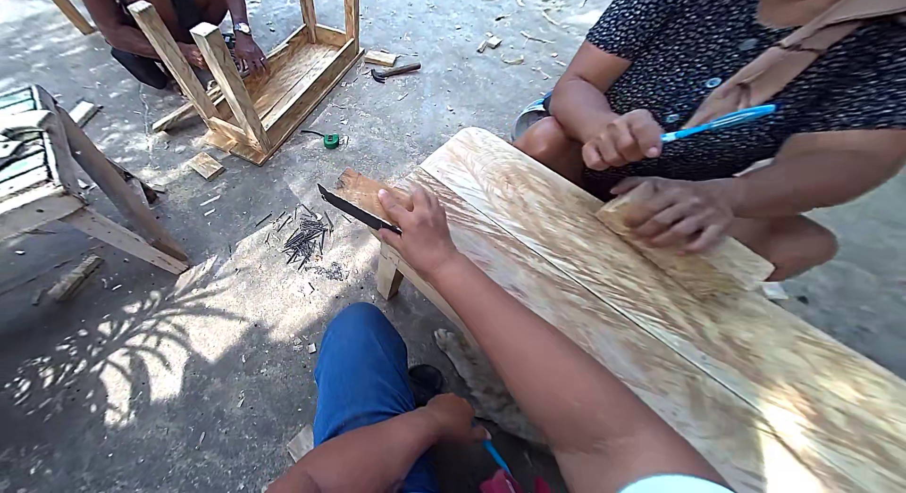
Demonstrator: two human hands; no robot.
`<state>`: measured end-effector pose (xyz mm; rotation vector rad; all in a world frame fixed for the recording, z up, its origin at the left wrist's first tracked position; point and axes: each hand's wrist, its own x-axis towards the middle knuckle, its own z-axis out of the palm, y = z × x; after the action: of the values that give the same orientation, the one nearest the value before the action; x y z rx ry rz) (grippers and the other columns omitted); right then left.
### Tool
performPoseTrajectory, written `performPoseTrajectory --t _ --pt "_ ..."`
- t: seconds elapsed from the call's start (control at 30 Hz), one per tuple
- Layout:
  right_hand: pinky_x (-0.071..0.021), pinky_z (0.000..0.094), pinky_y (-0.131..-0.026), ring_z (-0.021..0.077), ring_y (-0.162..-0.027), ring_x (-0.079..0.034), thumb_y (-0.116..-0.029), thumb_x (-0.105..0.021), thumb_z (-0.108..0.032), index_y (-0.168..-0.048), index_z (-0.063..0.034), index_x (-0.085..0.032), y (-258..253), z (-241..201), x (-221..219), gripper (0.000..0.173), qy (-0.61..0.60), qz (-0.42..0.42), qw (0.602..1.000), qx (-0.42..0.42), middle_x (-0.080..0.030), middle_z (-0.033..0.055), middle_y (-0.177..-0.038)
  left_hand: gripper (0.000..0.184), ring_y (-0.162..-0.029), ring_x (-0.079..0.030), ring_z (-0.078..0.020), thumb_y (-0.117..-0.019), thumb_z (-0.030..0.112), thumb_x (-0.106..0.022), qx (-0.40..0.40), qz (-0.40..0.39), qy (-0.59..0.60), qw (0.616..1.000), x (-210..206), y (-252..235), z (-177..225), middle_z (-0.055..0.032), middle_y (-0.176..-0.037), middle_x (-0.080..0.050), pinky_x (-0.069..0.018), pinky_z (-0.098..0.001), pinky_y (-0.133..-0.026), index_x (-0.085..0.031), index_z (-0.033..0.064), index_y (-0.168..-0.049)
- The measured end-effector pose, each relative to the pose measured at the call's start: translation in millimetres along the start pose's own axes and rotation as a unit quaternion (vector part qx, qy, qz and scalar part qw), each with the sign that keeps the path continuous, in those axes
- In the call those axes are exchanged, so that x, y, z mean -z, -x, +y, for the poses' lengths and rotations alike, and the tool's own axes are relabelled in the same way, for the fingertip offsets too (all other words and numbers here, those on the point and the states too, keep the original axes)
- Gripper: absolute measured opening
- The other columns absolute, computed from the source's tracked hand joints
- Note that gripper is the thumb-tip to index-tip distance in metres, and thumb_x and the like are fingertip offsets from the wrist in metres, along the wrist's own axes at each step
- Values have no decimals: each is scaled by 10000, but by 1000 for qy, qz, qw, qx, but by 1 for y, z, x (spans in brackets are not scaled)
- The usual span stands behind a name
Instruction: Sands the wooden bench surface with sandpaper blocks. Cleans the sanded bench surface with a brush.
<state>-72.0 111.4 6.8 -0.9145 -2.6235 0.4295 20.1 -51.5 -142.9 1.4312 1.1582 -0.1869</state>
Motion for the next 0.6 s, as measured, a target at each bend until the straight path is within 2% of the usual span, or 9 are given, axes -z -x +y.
performPoseTrajectory --t 0.13,0.27,0.33,0.4,0.5,0.6 --pt "-518 606 -874 476 -1062 -603 -908 -788 -291 -1463 -178 -601 82 36 22 596 8 35 999 8 -614 286 -1128 566 -1217 -591 -463 -1082 421 -482 5 19 7 1000 -3 0 -9 -324 -1240 -627 -429 -653 -1029 -629 -109 -1215" --pt "-529 603 -846 483 -973 -627 -945 -670 -441 -1399 -122 -658 180 75 45 555 31 98 995 -14 -635 303 -1078 558 -1190 -606 -455 -1073 428 -500 14 35 32 999 -6 1 -18 -314 -1209 -642 -443 -652 -1012 -642 -98 -1192" --pt "-525 578 -829 478 -941 -622 -955 -636 -470 -1371 -83 -675 197 79 46 569 48 133 990 -17 -630 312 -1061 564 -1200 -599 -462 -1074 429 -499 16 30 39 999 -6 1 -18 -321 -1216 -636 -437 -655 -1016 -640 -103 -1196" --pt "-524 584 -819 491 -941 -627 -943 -661 -444 -1345 -70 -690 186 73 38 550 52 154 987 -15 -635 318 -1057 571 -1198 -600 -461 -1071 437 -502 16 26 35 999 -5 1 -15 -321 -1215 -636 -441 -650 -1015 -639 -103 -1198" --pt "-523 621 -828 513 -952 -630 -906 -758 -330 -1337 -47 -689 133 44 23 521 26 139 990 -20 -634 334 -1048 573 -1199 -601 -466 -1074 435 -498 5 18 21 1000 -4 -2 -7 -324 -1222 -633 -440 -653 -1015 -634 -105 -1208" --pt "-501 625 -876 530 -1060 -598 -912 -779 -317 -1419 -111 -636 58 7 2 566 14 81 995 -55 -614 351 -1148 583 -1215 -593 -477 -1079 431 -488 -16 19 2 1000 -3 -4 -2 -336 -1243 -623 -434 -666 -1018 -625 -116 -1225"
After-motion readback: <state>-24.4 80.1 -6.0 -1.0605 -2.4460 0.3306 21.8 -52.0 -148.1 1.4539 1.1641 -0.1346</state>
